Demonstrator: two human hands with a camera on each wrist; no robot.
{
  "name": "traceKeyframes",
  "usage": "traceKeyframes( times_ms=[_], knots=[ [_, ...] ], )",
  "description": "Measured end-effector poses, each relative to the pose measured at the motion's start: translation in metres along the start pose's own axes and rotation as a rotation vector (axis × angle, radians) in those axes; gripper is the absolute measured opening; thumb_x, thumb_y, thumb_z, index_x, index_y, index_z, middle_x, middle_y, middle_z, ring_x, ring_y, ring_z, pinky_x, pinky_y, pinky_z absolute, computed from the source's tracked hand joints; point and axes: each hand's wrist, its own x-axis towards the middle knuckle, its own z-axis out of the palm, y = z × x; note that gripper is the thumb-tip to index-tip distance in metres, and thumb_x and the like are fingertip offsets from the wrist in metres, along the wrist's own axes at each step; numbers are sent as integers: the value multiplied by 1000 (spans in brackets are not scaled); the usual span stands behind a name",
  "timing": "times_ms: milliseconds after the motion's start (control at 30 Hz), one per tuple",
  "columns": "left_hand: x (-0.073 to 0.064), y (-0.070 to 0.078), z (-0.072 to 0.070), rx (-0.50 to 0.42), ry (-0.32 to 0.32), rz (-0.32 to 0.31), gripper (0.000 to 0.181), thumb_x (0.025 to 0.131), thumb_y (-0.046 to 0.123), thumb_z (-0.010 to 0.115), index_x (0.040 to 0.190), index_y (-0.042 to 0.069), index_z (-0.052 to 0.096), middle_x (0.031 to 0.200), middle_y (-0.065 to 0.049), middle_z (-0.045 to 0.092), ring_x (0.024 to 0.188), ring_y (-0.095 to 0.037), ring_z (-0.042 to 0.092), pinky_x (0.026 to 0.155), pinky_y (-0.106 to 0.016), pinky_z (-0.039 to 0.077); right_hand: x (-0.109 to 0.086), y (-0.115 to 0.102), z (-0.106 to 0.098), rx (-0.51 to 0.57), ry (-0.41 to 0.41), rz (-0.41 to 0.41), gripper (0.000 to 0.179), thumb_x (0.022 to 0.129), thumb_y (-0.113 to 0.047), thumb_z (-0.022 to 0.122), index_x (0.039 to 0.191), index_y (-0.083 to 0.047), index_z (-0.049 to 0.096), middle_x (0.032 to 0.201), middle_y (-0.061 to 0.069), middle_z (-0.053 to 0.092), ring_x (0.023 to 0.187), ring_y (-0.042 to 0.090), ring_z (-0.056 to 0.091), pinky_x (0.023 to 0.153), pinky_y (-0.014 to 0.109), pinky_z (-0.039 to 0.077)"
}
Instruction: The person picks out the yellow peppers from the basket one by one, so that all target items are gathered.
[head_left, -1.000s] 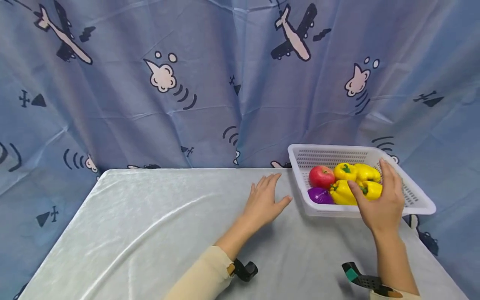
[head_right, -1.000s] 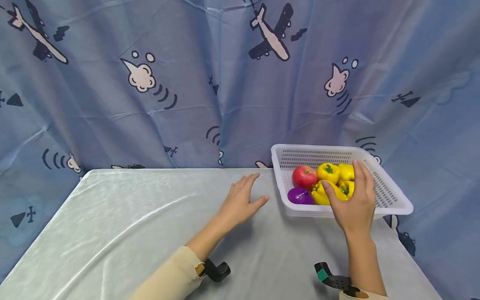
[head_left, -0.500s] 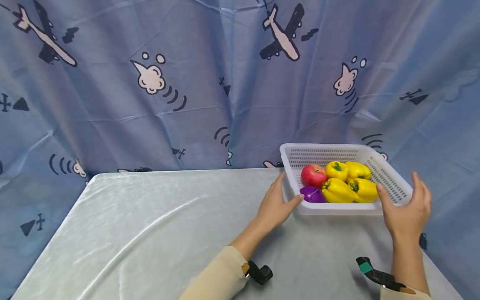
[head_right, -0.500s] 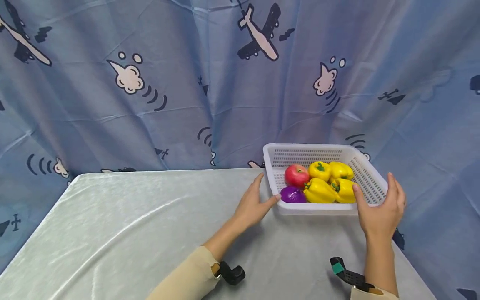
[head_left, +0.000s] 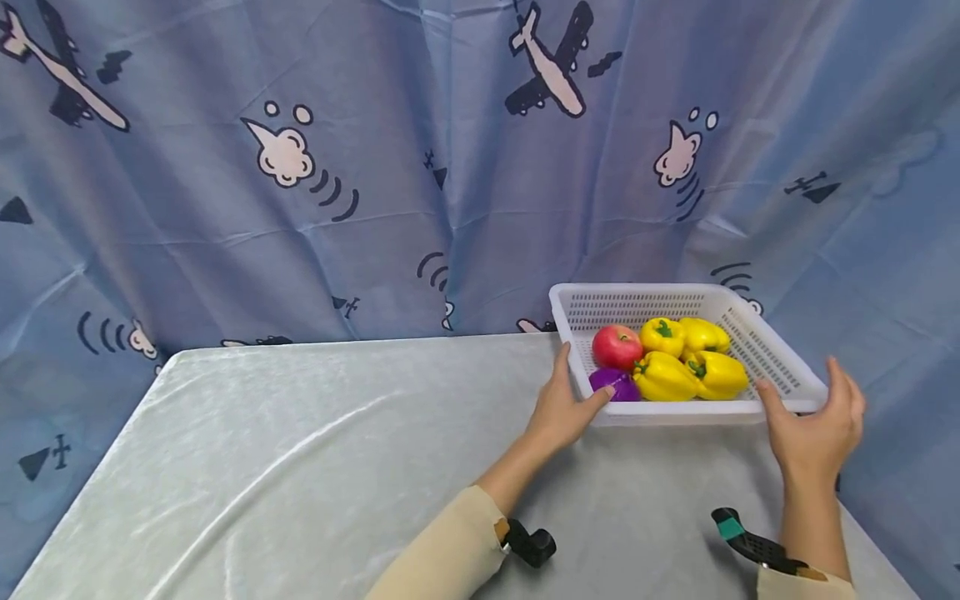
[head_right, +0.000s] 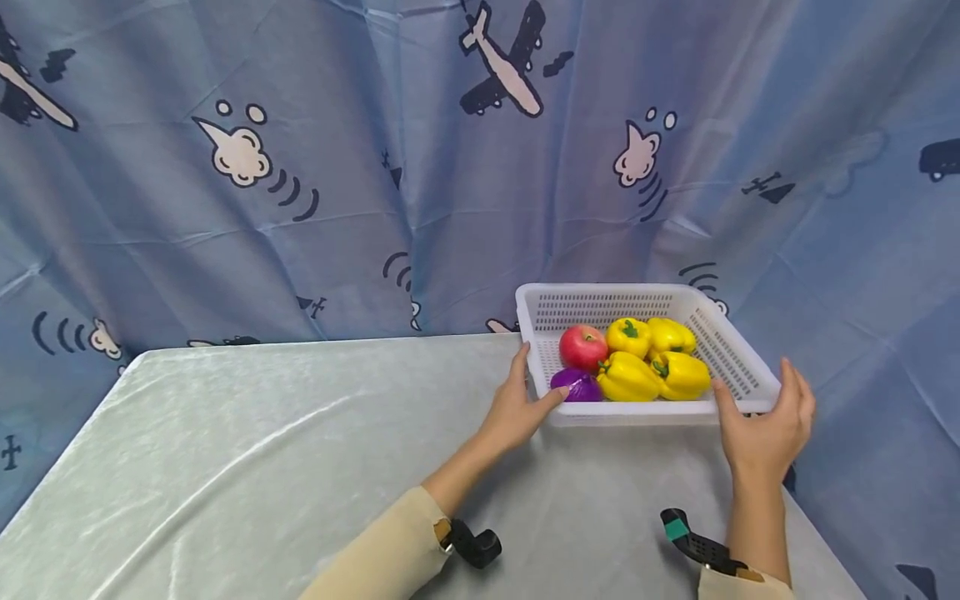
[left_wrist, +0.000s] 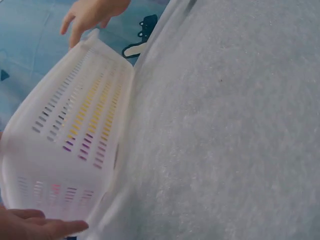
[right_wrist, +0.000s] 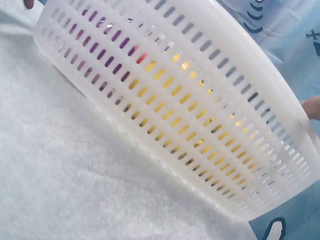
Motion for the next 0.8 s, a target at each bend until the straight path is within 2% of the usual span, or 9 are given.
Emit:
traceKeyframes(
  times_ms=[233,333,433,533,633,667,733,800],
  knots=[
    [5,0,7,-193,17,44,92,87,19,67,163,21,15,156,-9,49,133,-25,59,105,-39,53,6,5,0,40,-84,237,84,93,-42,63,162,-36,14,169,5,16,154,31,20,129,49,16],
    [5,1,7,-207,32,38,92,86,14,67,163,20,16,153,-10,52,125,-23,64,99,-35,57,7,7,3,88,-97,300,87,94,-43,63,162,-37,9,171,3,12,155,28,21,129,43,19],
    [5,2,6,-210,35,31,93,85,11,66,163,19,16,149,-9,57,114,-19,68,94,-31,59,8,7,7,156,-106,384,87,95,-41,63,161,-42,5,171,-1,12,153,23,26,124,34,29],
    [3,3,5,-212,33,28,93,85,9,65,164,17,15,147,-8,59,106,-16,69,92,-29,60,9,8,8,203,-116,436,87,96,-36,63,160,-44,5,171,-3,13,152,21,30,118,35,36],
    [0,4,4,-213,51,29,93,84,8,65,163,15,16,146,-8,60,107,-18,68,96,-30,58,9,5,6,232,-115,456,87,95,-31,65,160,-43,7,170,-4,14,151,18,31,115,35,39],
    [-1,4,3,-212,58,25,93,84,8,66,163,15,16,146,-8,59,109,-20,68,96,-31,58,10,4,5,272,-111,465,88,95,-27,66,160,-42,10,170,-4,15,150,18,32,110,30,46],
    [-3,4,1,-211,72,10,93,84,9,66,163,14,17,145,-9,60,105,-20,68,94,-31,59,9,1,3,353,-99,487,87,94,-20,67,160,-41,15,170,-6,18,147,14,35,91,16,55],
    [-6,4,-1,-211,80,0,93,84,9,67,163,14,17,146,-10,59,107,-22,68,94,-32,59,9,-2,2,424,-89,515,87,93,-15,68,160,-40,19,169,-8,20,141,11,39,69,4,52]
  ],
)
